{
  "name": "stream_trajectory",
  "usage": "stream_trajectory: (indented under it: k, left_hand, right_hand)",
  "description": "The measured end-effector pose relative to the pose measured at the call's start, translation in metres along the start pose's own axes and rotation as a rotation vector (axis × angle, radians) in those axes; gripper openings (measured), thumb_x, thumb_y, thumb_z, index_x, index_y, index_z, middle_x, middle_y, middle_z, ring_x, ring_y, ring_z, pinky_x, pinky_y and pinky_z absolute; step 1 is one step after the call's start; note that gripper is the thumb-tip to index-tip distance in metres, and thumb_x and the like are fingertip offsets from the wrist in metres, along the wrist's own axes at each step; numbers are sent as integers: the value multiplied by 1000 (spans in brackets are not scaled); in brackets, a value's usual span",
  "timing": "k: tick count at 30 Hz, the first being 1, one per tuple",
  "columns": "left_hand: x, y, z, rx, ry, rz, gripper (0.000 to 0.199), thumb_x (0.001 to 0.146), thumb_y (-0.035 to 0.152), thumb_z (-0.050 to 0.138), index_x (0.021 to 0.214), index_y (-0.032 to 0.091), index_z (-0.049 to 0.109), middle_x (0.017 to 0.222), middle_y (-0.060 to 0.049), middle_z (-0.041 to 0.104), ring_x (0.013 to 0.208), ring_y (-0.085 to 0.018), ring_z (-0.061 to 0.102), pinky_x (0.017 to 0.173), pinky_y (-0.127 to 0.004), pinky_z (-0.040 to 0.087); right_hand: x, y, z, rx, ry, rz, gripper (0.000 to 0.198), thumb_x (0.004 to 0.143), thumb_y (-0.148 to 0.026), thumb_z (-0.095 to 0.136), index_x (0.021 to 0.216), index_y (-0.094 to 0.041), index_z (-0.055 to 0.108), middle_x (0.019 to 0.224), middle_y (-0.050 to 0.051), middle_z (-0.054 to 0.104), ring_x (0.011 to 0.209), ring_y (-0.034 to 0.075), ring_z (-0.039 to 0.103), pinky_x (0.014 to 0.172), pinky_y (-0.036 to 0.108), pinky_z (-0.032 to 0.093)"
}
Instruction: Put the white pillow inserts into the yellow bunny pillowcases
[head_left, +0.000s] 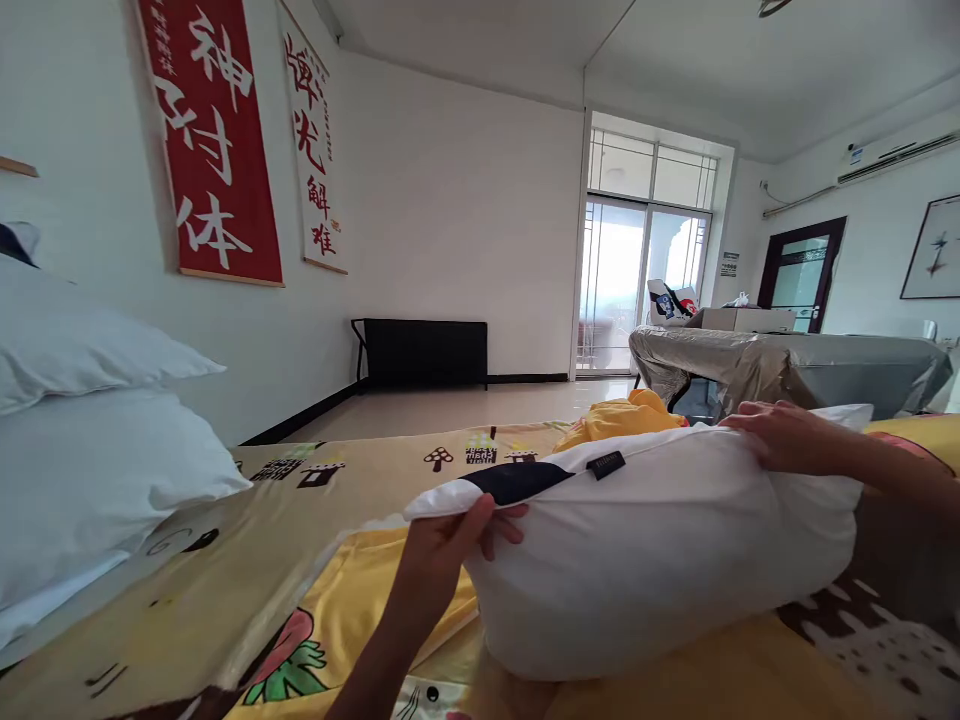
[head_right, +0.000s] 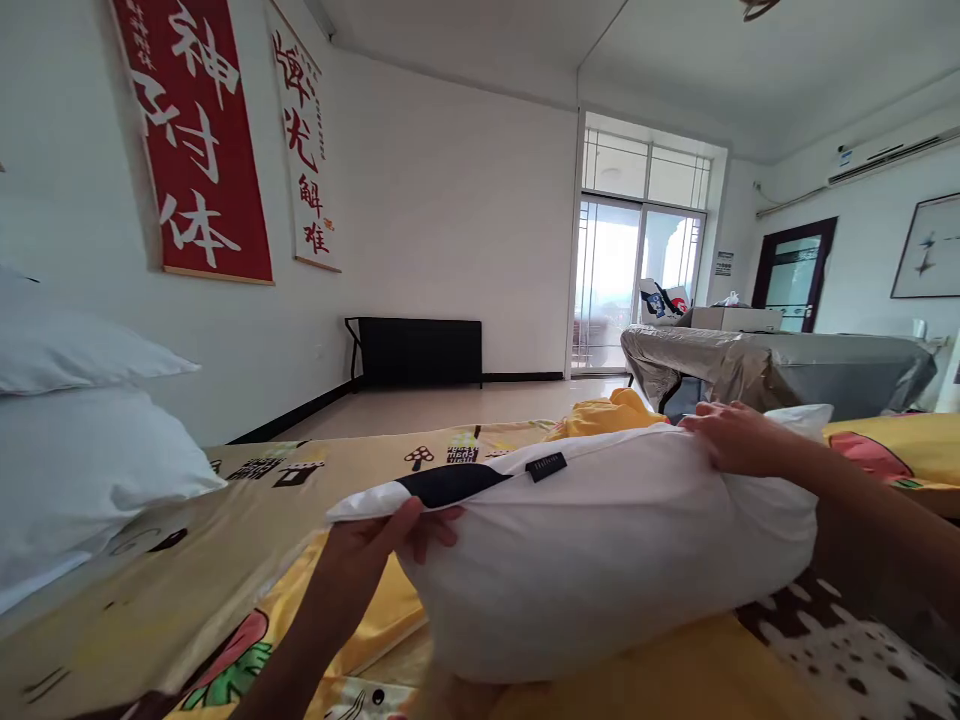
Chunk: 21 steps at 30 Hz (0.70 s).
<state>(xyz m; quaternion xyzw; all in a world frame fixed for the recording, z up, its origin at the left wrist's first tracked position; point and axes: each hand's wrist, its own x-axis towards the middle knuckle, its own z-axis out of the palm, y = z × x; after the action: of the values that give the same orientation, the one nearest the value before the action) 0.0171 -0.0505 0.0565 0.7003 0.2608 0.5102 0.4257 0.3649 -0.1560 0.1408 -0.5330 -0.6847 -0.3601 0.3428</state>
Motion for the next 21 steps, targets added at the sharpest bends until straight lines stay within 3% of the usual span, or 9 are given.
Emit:
stream_trajectory:
  k: [4,8,11,13,16,19,21]
  left_hand:
    - [-11,-19,4,39,77,24,48,83,53,45,49,22,59,54,-4,61,54,-17,51,57,-29,44]
    - [-14,-22,-10,72,42,46,45,83,51,46,50,22,58,52,-3,60,54,-17,52,56,-28,42]
    - [-19,-19,-17,161,-14,39,46,85,50,45,52,21,58,54,-3,61,56,-16,54,57,-27,42]
    - [-21,-16,-20,252,-4,72,45,85,48,44,52,21,58,54,-2,62,55,-16,55,58,-26,42]
    - [-17,-18,-26,427,21,160,41,83,46,48,52,20,56,53,-1,59,54,-15,54,57,-26,41]
    - [-5,-35,-31,610,199,219,31,77,46,55,59,21,52,53,1,53,53,-16,51,57,-28,42]
    - [5,-54,-31,649,323,206,30,67,47,66,76,22,54,70,0,59,67,-20,57,66,-33,47]
  right_hand:
    - [0,-66,36,26,-193,-111,59,82,-37,49,137,-17,39,125,15,56,120,29,46,96,45,34]
    - [6,-142,84,99,-347,-301,81,79,-45,54,146,-14,19,142,15,40,133,29,31,105,46,24]
    - [18,-177,112,109,-333,-309,90,77,-50,59,146,-11,15,136,17,47,125,30,41,103,47,26]
    - [27,-184,124,84,-352,-289,79,79,-44,60,142,-9,27,119,16,59,109,29,53,96,45,33]
    - [35,-178,133,34,-396,-301,43,80,-37,60,114,-11,56,102,12,65,94,26,58,86,41,37]
    - [39,-164,137,28,-387,-281,29,79,-42,61,92,-15,60,93,8,66,90,24,59,83,38,37]
    - [41,-156,140,41,-360,-263,28,81,-44,59,85,-16,60,87,6,66,85,22,59,82,36,36]
